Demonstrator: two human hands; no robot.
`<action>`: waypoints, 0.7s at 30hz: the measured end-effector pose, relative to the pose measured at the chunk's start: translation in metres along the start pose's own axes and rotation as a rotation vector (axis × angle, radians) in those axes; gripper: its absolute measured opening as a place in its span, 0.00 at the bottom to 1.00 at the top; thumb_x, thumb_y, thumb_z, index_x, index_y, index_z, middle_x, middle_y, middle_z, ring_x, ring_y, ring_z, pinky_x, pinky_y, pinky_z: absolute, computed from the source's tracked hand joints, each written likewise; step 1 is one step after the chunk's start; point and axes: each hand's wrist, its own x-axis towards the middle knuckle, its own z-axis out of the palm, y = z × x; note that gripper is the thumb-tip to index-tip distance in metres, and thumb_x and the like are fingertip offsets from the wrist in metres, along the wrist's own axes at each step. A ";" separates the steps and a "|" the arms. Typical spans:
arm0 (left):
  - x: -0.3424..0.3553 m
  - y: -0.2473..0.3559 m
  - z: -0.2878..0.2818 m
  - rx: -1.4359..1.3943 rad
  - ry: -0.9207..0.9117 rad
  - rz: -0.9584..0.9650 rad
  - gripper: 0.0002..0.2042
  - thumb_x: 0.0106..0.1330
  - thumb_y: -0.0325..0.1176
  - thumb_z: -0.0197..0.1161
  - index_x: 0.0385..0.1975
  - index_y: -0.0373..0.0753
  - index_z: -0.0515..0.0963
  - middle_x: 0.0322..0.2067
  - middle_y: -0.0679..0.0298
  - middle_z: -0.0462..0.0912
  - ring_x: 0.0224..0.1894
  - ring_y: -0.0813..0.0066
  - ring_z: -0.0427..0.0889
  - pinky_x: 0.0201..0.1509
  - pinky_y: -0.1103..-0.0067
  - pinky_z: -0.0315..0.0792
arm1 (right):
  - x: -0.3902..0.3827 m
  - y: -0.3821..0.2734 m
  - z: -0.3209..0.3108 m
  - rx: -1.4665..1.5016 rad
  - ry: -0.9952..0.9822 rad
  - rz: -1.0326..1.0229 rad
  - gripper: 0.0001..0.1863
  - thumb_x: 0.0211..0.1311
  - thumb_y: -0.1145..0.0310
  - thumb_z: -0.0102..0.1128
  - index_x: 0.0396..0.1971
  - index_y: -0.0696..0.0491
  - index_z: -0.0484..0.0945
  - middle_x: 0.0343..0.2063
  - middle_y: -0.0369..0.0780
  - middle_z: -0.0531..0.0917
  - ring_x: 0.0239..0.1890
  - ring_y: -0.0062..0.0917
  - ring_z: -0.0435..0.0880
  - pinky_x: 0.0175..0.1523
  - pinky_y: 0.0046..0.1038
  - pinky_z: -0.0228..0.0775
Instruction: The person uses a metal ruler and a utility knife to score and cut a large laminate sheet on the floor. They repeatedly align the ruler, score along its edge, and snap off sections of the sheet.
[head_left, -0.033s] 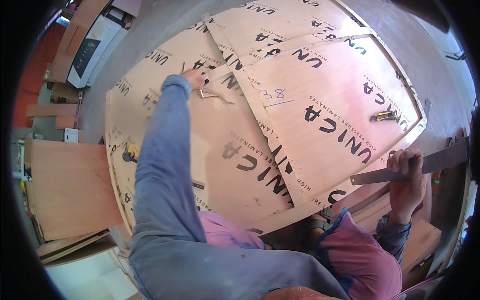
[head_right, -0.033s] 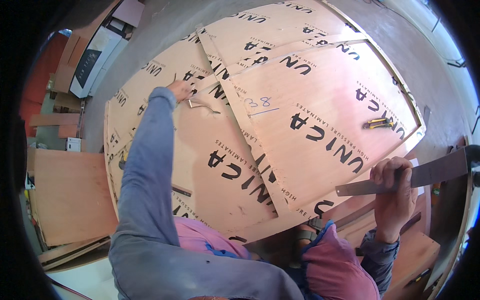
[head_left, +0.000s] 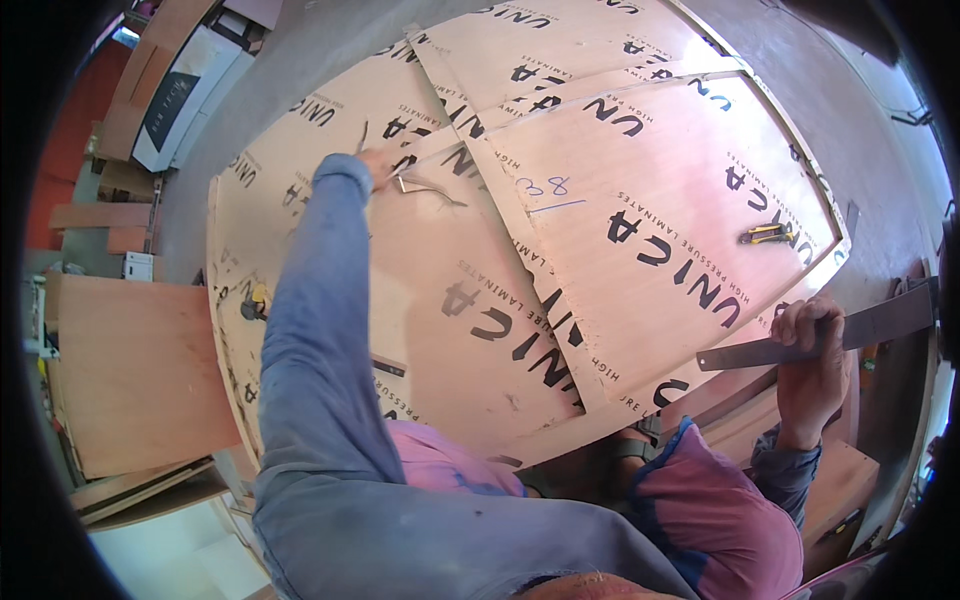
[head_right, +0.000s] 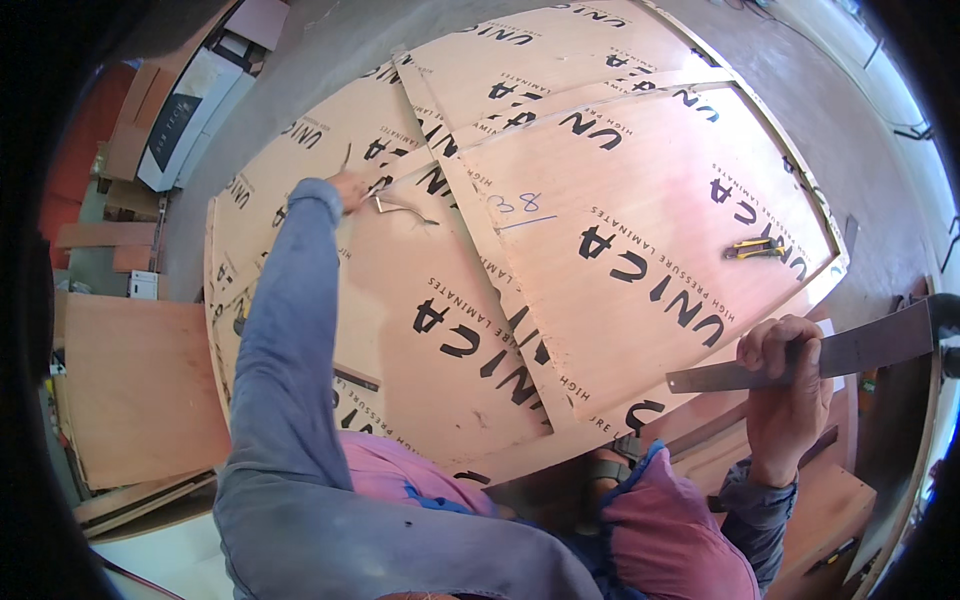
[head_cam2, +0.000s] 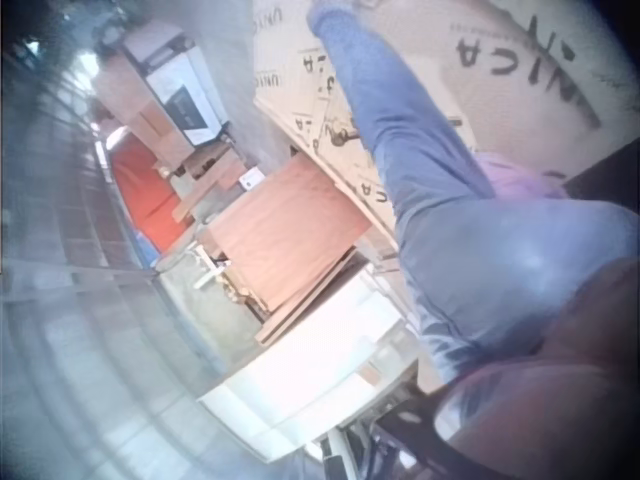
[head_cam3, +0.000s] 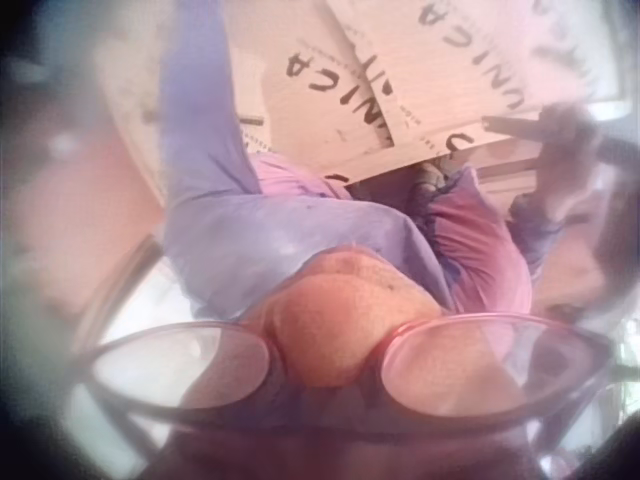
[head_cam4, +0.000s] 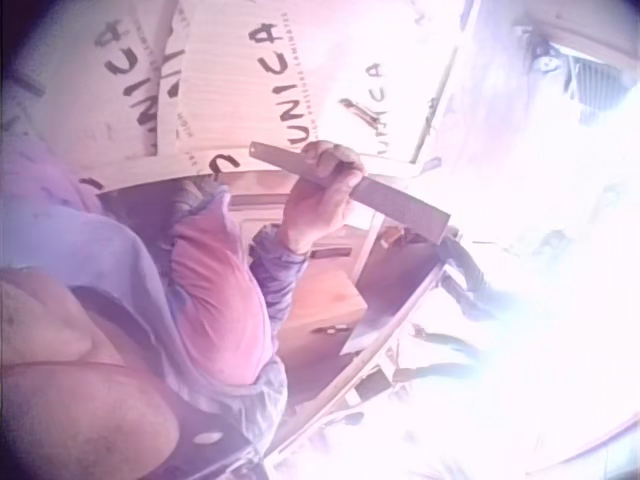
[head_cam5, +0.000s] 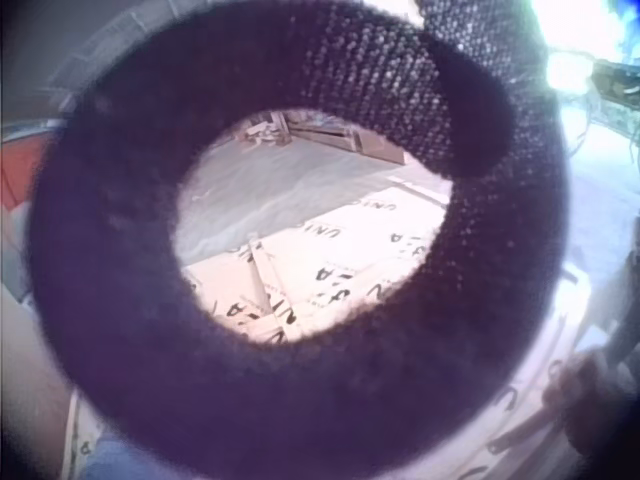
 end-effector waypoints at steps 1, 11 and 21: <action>-0.026 -0.012 0.014 0.093 -0.175 0.010 0.18 0.63 0.45 0.65 0.43 0.36 0.85 0.44 0.48 0.85 0.48 0.50 0.84 0.53 0.64 0.78 | 0.001 0.000 0.005 0.010 -0.012 0.021 0.18 0.80 0.59 0.43 0.46 0.60 0.73 0.27 0.34 0.65 0.35 0.26 0.69 0.44 0.30 0.63; -0.093 0.192 -0.054 -0.850 0.259 0.760 0.42 0.64 0.46 0.70 0.73 0.36 0.58 0.73 0.51 0.58 0.76 0.58 0.56 0.77 0.67 0.55 | 0.059 -0.010 0.118 -0.041 -0.506 -0.143 0.20 0.79 0.62 0.46 0.61 0.57 0.74 0.31 0.37 0.73 0.48 0.33 0.74 0.58 0.37 0.65; -0.105 0.194 -0.064 -1.131 0.141 1.091 0.08 0.73 0.32 0.60 0.43 0.37 0.82 0.29 0.68 0.84 0.33 0.79 0.80 0.43 0.77 0.74 | 0.046 -0.053 0.127 -0.962 -1.422 0.074 0.31 0.77 0.69 0.50 0.75 0.53 0.53 0.68 0.52 0.67 0.57 0.39 0.81 0.54 0.35 0.79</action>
